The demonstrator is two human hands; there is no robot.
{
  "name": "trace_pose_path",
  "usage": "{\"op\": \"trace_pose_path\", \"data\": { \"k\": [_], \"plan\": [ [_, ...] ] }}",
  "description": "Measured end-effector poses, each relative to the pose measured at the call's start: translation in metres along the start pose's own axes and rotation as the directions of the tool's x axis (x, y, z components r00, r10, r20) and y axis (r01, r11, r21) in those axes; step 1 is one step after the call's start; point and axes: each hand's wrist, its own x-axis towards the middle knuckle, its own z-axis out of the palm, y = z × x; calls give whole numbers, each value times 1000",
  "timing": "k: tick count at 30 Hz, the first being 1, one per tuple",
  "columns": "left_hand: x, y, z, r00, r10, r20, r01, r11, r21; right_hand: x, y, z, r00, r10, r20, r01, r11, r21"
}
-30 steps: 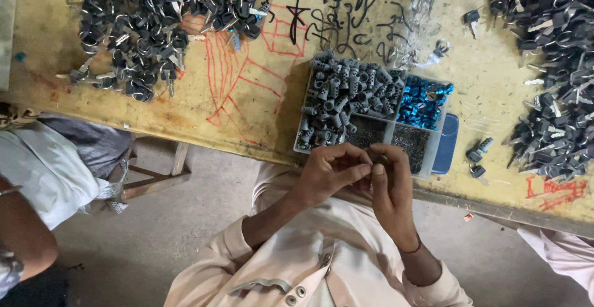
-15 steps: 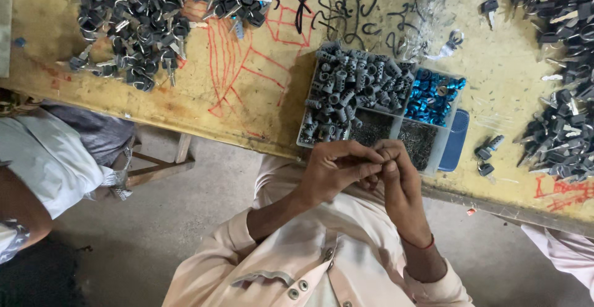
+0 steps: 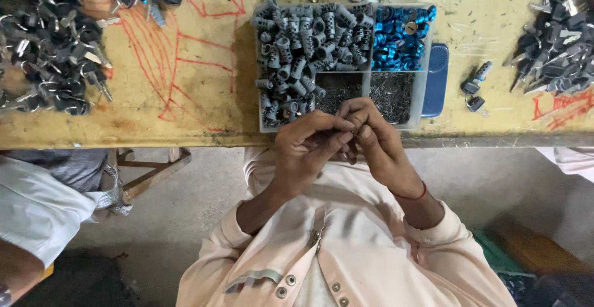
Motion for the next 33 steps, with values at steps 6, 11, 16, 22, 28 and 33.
{"op": "trace_pose_path", "data": {
  "k": [6, 11, 16, 22, 28, 33],
  "plan": [
    [12, 12, -2, 994, 94, 52, -101, 983, 155, 7, -6, 3, 992, -123, -6, 115, 943, -311],
    [12, 19, -2, 999, -15, 29, 6, 959, 283, 2, -7, -3, 933, -361, -8, 246, 651, -718],
    [13, 25, -6, 980, -154, 127, 137, 982, 133, -2, -3, 2, 969, -225, -105, 215, 972, -96],
    [15, 24, -11, 986, 124, 112, -161, 891, 425, 18, -49, 11, 992, -103, -70, 74, 940, -334],
    [12, 19, -17, 993, 7, 118, -43, 950, 309, 22, -76, -41, 993, 6, 115, 115, -36, -993],
    [11, 11, -23, 982, 101, 159, -151, 927, 344, 20, -57, -55, 994, 79, 80, 86, -70, -994]
  ]
}}
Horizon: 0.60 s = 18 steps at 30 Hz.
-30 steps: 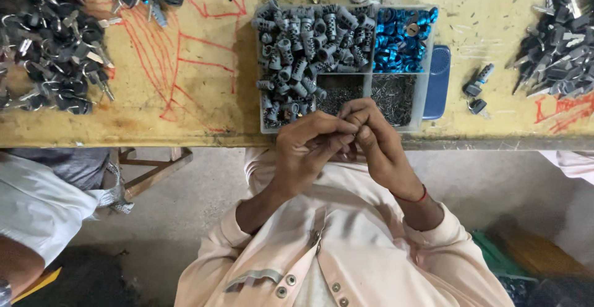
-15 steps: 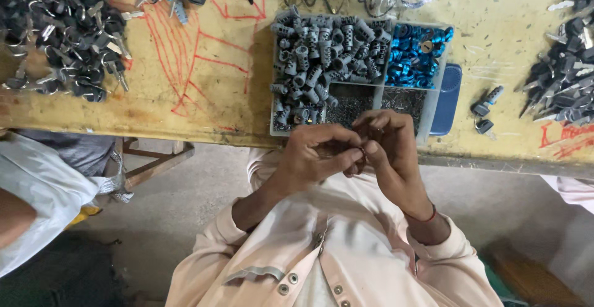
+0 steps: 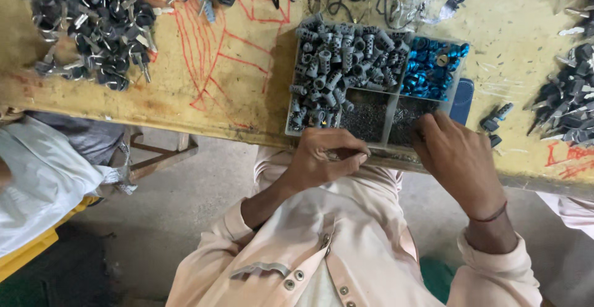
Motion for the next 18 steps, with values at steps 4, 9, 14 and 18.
{"op": "trace_pose_path", "data": {
  "k": [4, 9, 14, 18],
  "plan": [
    [-4, -5, 6, 986, -165, 3, 163, 970, -180, 5, -5, -3, 999, 24, 26, -26, 998, 52],
    [-2, -2, 6, 992, -123, 15, 124, 982, -140, 9, -5, -6, 1000, -2, -15, 3, 996, 91],
    [-1, 4, 5, 1000, 0, -7, -1, 998, -55, 6, -4, -3, 985, 102, -138, -50, 940, 337],
    [-3, 3, 8, 999, 38, -7, -38, 997, -65, 1, -8, -1, 957, 211, -198, -109, 898, 426]
  ]
}}
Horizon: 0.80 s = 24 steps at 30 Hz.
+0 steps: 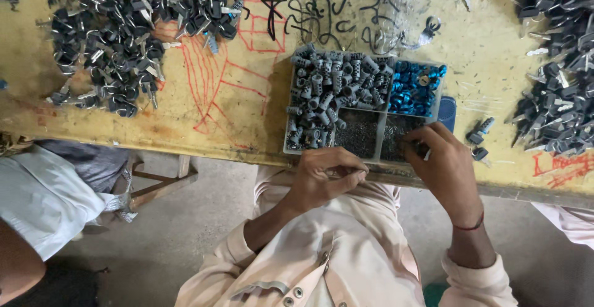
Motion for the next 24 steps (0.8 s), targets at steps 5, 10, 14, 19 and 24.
{"op": "trace_pose_path", "data": {
  "k": [5, 10, 14, 19, 24],
  "plan": [
    [0, -3, 6, 994, -93, -55, 89, 992, -86, -10, 10, 6, 998, 42, -37, -39, 995, 93],
    [-1, -6, 7, 987, -121, -104, 109, 987, -116, -15, 26, 10, 992, 100, -75, -90, 988, 126],
    [-3, -11, 12, 980, -173, -97, 159, 978, -138, -20, 10, 17, 929, 345, 134, -335, 630, 701],
    [-2, -18, 20, 938, -336, -85, 270, 864, -425, -30, -32, 40, 980, 11, -200, 114, 791, 601],
    [0, -12, 9, 940, -341, -22, 311, 881, -356, -31, -38, 39, 996, -3, -87, 44, 878, 476]
  ]
}}
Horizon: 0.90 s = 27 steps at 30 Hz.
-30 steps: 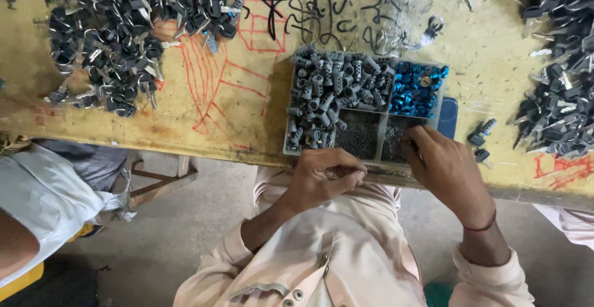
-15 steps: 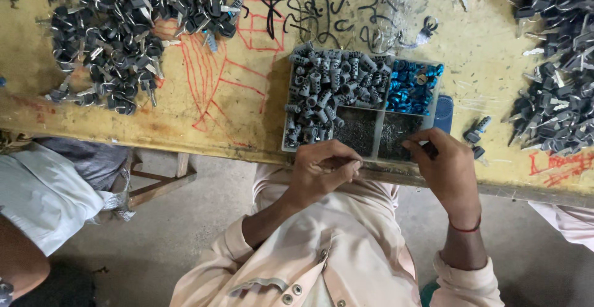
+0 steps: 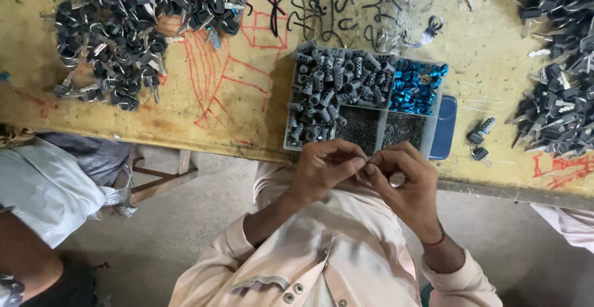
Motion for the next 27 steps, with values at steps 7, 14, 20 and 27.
{"op": "trace_pose_path", "data": {
  "k": [7, 14, 20, 27],
  "plan": [
    [-6, 20, -1, 966, 257, 43, -251, 878, 408, 2, -2, -10, 995, -28, 99, 27, 1000, 4],
    [-11, 16, -9, 982, 152, 111, -175, 952, 252, -7, 5, -4, 945, -323, 51, 326, 940, -100],
    [-7, -1, -7, 998, -37, 56, 42, 995, -92, -10, 10, -1, 993, -102, 58, 103, 995, -14],
    [-2, 5, -1, 999, -6, 35, 10, 994, -113, -2, -3, -7, 998, 23, 60, -24, 1000, 13]
  ]
}}
